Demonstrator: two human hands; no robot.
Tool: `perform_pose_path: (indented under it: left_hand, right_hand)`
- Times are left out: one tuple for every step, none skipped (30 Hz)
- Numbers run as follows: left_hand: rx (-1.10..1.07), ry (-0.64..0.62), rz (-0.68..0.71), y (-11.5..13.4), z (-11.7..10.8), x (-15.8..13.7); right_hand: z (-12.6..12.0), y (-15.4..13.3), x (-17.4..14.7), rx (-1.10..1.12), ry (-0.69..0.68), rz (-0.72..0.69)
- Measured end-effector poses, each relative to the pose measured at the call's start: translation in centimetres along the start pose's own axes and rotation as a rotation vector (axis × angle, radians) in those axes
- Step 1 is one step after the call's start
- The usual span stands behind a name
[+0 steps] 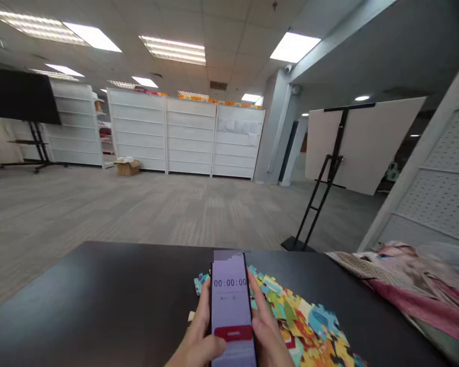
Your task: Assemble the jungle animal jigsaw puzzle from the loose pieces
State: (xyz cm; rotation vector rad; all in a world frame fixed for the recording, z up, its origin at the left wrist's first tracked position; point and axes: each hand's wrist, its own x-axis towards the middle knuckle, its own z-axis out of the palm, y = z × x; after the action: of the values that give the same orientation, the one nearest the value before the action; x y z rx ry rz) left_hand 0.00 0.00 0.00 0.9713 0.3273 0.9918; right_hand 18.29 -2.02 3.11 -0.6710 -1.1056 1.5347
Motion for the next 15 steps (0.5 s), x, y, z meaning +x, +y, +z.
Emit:
perform_pose_path:
  left_hand:
    - [-0.006, 0.002, -0.003, 0.0, 0.0, 0.0]
    - [-0.014, 0.004, -0.007, 0.0, 0.0, 0.0]
    - [-0.022, 0.006, -0.011, 0.0, 0.0, 0.0]
    - [-0.031, 0.008, -0.016, 0.0, 0.1, 0.0]
    - [-0.048, 0.01, -0.025, 0.0, 0.1, 0.0]
    - [-0.061, 0.011, -0.033, 0.0, 0.2, 0.0]
    - [-0.065, 0.011, -0.033, 0.0, 0.3, 0.0]
    - [-0.063, 0.012, -0.024, 0.1, 0.5, 0.0]
    - [-0.06, 0.014, -0.012, 0.1, 0.6, 0.1]
    - [-0.061, 0.016, 0.001, 0.1, 0.8, 0.1]
    - [-0.067, 0.017, 0.008, 0.2, 1.0, 0.1]
    - [-0.077, 0.015, 0.009, 0.3, 1.1, 0.2]
    - [-0.087, 0.013, 0.003, 0.3, 1.3, 0.2]
    - [-0.096, 0.011, -0.006, 0.4, 1.4, 0.3]
    - [-0.102, 0.009, -0.015, 0.5, 1.5, 0.3]
  right_hand:
    - [0.1, 0.0, 0.1, 0.002, -0.004, 0.008]
    - [0.1, 0.0, 0.1, 0.005, -0.007, 0.013]
    - [0.2, -0.1, 0.1, 0.008, -0.009, 0.015]
    - [0.2, -0.1, 0.1, 0.013, -0.011, 0.014]
    - [0.2, -0.1, 0.1, 0.018, -0.012, 0.011]
    - [0.2, 0.0, 0.1, 0.026, -0.012, 0.005]
    - [0.2, 0.0, 0.0, 0.034, -0.011, -0.002]
    - [0.1, 0.0, 0.0, 0.043, -0.008, -0.009]
    - [0.1, 0.0, 0.0, 0.055, -0.006, -0.013]
    - [0.1, 0.0, 0.0, 0.069, -0.005, -0.015]
    - [0.1, 0.0, -0.1, 0.083, -0.004, -0.012]
    - [0.1, 0.0, -0.1, 0.097, -0.003, -0.008]
    - [0.1, -0.1, -0.1, 0.108, -0.002, -0.005]
    - [0.1, -0.2, -0.2, 0.116, 0.001, -0.002]
    - [0.1, -0.2, -0.2, 0.12, 0.004, 0.001]
